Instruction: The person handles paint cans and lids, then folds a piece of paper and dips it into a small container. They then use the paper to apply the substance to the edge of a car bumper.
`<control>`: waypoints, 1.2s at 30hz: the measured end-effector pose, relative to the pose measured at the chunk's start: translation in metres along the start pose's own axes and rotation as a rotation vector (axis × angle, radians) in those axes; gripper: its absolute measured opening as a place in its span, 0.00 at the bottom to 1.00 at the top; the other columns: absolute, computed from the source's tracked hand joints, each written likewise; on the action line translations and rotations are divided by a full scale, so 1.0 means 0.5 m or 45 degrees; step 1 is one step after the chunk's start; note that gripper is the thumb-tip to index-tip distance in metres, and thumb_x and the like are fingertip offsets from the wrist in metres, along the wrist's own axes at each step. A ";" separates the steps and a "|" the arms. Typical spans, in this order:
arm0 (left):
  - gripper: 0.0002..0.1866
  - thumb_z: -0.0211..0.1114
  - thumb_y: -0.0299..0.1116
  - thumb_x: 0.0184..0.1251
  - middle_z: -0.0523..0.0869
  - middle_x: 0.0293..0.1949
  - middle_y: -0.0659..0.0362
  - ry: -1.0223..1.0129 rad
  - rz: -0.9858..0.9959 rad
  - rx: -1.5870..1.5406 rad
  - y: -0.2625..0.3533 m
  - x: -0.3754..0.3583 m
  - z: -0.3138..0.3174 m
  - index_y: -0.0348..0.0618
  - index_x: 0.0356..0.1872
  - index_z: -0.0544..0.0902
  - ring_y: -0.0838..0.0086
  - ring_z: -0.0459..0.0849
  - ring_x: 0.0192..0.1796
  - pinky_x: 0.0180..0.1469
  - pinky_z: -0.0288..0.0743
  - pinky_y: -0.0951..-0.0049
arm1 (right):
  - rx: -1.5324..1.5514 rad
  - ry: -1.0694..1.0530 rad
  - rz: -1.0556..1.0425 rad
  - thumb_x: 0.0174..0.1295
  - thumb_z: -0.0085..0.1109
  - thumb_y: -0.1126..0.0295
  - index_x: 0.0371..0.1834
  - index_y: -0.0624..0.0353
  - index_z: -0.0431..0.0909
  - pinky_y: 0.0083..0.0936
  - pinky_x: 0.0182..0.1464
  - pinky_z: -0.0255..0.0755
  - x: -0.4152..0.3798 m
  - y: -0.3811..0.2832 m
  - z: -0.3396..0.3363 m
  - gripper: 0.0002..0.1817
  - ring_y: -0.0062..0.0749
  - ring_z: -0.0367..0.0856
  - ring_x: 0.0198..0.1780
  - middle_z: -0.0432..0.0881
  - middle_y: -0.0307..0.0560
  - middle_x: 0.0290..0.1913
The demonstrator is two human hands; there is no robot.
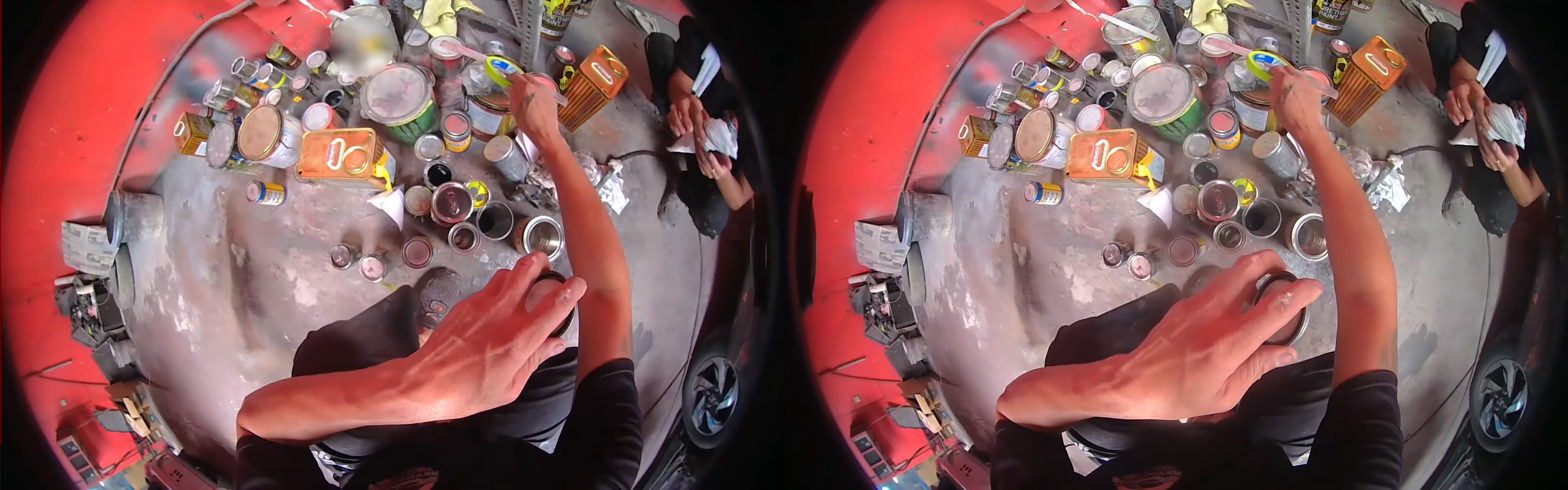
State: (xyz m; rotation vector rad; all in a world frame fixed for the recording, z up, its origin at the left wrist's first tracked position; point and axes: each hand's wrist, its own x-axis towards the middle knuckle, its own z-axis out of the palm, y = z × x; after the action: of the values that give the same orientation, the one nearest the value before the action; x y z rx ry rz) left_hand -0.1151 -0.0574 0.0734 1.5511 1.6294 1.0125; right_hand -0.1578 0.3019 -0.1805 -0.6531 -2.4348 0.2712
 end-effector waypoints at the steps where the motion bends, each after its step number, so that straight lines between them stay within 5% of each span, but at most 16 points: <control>1: 0.32 0.70 0.28 0.71 0.69 0.64 0.44 0.010 0.021 -0.003 0.001 0.000 0.002 0.44 0.74 0.70 0.44 0.80 0.58 0.57 0.78 0.51 | -0.006 -0.004 -0.005 0.69 0.58 0.69 0.53 0.58 0.86 0.52 0.46 0.82 -0.009 0.003 -0.010 0.13 0.60 0.89 0.44 0.88 0.58 0.47; 8: 0.30 0.68 0.29 0.74 0.69 0.64 0.41 0.014 0.001 -0.104 0.009 0.004 0.005 0.40 0.74 0.69 0.44 0.79 0.61 0.59 0.77 0.54 | -0.108 -0.230 -0.004 0.74 0.49 0.67 0.56 0.57 0.83 0.51 0.46 0.83 -0.052 0.038 -0.002 0.15 0.60 0.89 0.44 0.86 0.57 0.50; 11: 0.29 0.67 0.30 0.76 0.71 0.64 0.40 0.129 -0.028 -0.052 -0.007 0.007 -0.003 0.40 0.75 0.68 0.43 0.78 0.62 0.62 0.76 0.54 | -0.186 -0.164 0.129 0.73 0.49 0.70 0.55 0.57 0.83 0.51 0.46 0.84 -0.064 -0.034 -0.034 0.15 0.58 0.89 0.44 0.85 0.56 0.51; 16: 0.29 0.67 0.33 0.77 0.72 0.65 0.39 0.106 -0.007 -0.080 -0.003 0.005 -0.001 0.40 0.74 0.68 0.41 0.78 0.63 0.62 0.76 0.52 | -0.087 -0.164 -0.064 0.73 0.48 0.70 0.59 0.53 0.84 0.49 0.48 0.82 -0.059 0.002 -0.011 0.17 0.58 0.88 0.46 0.86 0.55 0.52; 26: 0.28 0.66 0.33 0.78 0.72 0.65 0.39 0.087 -0.026 -0.063 -0.008 -0.013 -0.018 0.40 0.74 0.69 0.40 0.78 0.62 0.61 0.76 0.51 | -0.115 -0.160 -0.019 0.76 0.46 0.68 0.54 0.51 0.85 0.51 0.46 0.82 -0.065 0.026 0.018 0.16 0.57 0.89 0.44 0.87 0.54 0.48; 29: 0.28 0.64 0.34 0.80 0.73 0.65 0.42 0.125 -0.036 -0.046 -0.019 -0.008 -0.032 0.42 0.76 0.68 0.47 0.80 0.62 0.61 0.77 0.53 | -0.107 -0.173 -0.033 0.74 0.46 0.69 0.56 0.52 0.85 0.50 0.46 0.82 -0.048 -0.001 -0.009 0.17 0.57 0.89 0.44 0.87 0.53 0.48; 32: 0.26 0.59 0.35 0.85 0.76 0.63 0.54 0.210 -0.298 -0.487 -0.041 -0.002 -0.055 0.46 0.79 0.67 0.68 0.82 0.57 0.56 0.80 0.65 | -0.140 -0.189 0.023 0.74 0.47 0.67 0.59 0.53 0.85 0.50 0.46 0.84 -0.043 -0.042 -0.038 0.18 0.57 0.90 0.45 0.88 0.54 0.54; 33: 0.26 0.58 0.39 0.86 0.79 0.59 0.56 0.213 -0.492 -0.831 -0.034 0.005 -0.078 0.46 0.78 0.68 0.69 0.84 0.53 0.49 0.81 0.68 | -0.125 -0.160 0.002 0.76 0.48 0.65 0.62 0.54 0.84 0.49 0.46 0.85 -0.045 -0.040 -0.039 0.19 0.58 0.91 0.45 0.88 0.54 0.58; 36: 0.29 0.55 0.51 0.87 0.85 0.57 0.51 0.387 -0.460 -1.450 -0.093 0.011 -0.099 0.44 0.77 0.69 0.64 0.88 0.50 0.44 0.82 0.66 | 0.049 0.068 -0.065 0.74 0.52 0.70 0.66 0.57 0.83 0.47 0.48 0.84 -0.042 -0.044 -0.045 0.20 0.60 0.90 0.47 0.88 0.60 0.58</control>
State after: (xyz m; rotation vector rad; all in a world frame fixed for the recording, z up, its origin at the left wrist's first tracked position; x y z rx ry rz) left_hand -0.1810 -0.0559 0.0569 0.3453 1.0579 1.5939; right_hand -0.1383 0.2730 -0.1657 -0.5732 -2.3858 0.2762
